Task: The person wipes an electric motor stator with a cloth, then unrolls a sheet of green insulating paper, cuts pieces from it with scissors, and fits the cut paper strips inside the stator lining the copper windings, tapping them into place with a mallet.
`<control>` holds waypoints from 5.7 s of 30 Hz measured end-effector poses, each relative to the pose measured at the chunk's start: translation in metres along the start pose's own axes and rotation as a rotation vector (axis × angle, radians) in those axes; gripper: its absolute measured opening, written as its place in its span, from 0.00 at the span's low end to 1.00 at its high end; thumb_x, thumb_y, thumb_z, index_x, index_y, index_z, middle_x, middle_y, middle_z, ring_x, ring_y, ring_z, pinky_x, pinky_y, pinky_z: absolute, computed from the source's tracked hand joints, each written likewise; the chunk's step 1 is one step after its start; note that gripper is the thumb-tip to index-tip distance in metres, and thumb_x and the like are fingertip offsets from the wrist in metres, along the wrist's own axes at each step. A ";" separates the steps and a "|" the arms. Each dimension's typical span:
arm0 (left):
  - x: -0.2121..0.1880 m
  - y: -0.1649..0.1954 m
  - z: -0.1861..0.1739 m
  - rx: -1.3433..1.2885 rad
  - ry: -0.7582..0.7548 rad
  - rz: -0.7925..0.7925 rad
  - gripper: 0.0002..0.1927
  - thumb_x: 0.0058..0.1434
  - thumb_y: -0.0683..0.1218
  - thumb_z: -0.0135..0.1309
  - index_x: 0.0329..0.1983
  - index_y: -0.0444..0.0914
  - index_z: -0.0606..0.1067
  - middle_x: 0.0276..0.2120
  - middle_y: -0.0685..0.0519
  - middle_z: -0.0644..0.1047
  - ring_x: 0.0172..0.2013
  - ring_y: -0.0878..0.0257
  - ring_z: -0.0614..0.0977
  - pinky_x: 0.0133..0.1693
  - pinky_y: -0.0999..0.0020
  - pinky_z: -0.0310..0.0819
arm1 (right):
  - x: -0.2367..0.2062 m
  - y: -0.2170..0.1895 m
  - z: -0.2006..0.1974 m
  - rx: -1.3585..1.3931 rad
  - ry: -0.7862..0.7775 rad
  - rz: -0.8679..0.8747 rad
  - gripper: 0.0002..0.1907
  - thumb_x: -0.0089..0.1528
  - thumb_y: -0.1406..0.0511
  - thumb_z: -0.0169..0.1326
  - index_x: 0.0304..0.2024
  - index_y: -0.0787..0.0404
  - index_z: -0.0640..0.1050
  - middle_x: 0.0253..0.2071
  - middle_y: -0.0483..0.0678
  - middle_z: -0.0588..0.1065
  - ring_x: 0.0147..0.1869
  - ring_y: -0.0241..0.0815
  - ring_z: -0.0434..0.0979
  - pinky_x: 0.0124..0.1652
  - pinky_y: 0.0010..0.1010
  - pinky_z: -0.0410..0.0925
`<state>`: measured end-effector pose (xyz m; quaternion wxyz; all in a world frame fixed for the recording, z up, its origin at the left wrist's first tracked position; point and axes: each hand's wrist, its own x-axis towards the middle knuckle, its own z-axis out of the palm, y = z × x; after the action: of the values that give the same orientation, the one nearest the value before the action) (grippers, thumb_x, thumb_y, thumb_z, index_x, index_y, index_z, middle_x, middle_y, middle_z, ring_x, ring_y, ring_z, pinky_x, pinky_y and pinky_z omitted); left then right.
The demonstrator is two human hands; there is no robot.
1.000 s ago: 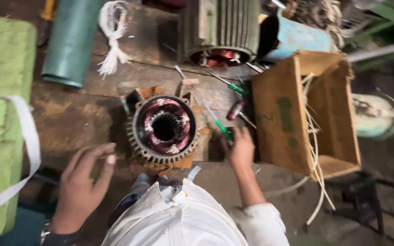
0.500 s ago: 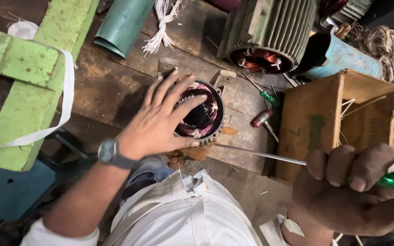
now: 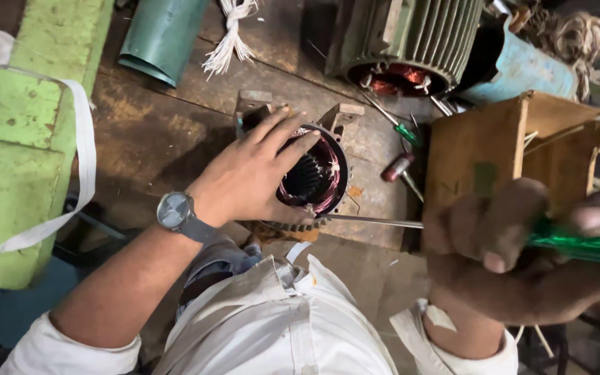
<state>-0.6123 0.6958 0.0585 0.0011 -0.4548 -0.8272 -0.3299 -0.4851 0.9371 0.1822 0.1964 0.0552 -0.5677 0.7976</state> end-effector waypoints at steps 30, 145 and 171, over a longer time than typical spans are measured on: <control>0.006 -0.017 0.009 0.088 -0.142 0.048 0.32 0.47 0.74 0.61 0.27 0.41 0.81 0.67 0.29 0.60 0.65 0.28 0.65 0.56 0.46 0.72 | 0.044 0.071 0.077 -0.443 0.055 -0.078 0.14 0.78 0.61 0.47 0.41 0.63 0.66 0.25 0.40 0.63 0.22 0.29 0.61 0.22 0.21 0.56; -0.004 -0.048 0.010 -0.313 0.049 0.489 0.08 0.66 0.51 0.55 0.40 0.42 0.79 0.41 0.55 0.79 0.54 0.57 0.76 0.68 0.47 0.54 | -0.121 0.008 0.130 -0.230 0.346 -0.089 0.24 0.72 0.52 0.46 0.26 0.58 0.66 0.19 0.47 0.65 0.23 0.40 0.69 0.39 0.44 0.65; -0.002 -0.032 0.022 -0.406 0.230 0.165 0.16 0.61 0.51 0.57 0.21 0.41 0.73 0.25 0.53 0.76 0.40 0.54 0.79 0.53 0.51 0.68 | 0.034 0.072 0.076 -0.488 0.272 0.126 0.13 0.72 0.63 0.50 0.32 0.58 0.67 0.23 0.43 0.65 0.20 0.33 0.59 0.20 0.26 0.52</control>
<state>-0.6285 0.6944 0.0231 0.0309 -0.4713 -0.6985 -0.5377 -0.5534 0.8552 0.1557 0.2284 -0.1368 -0.7135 0.6481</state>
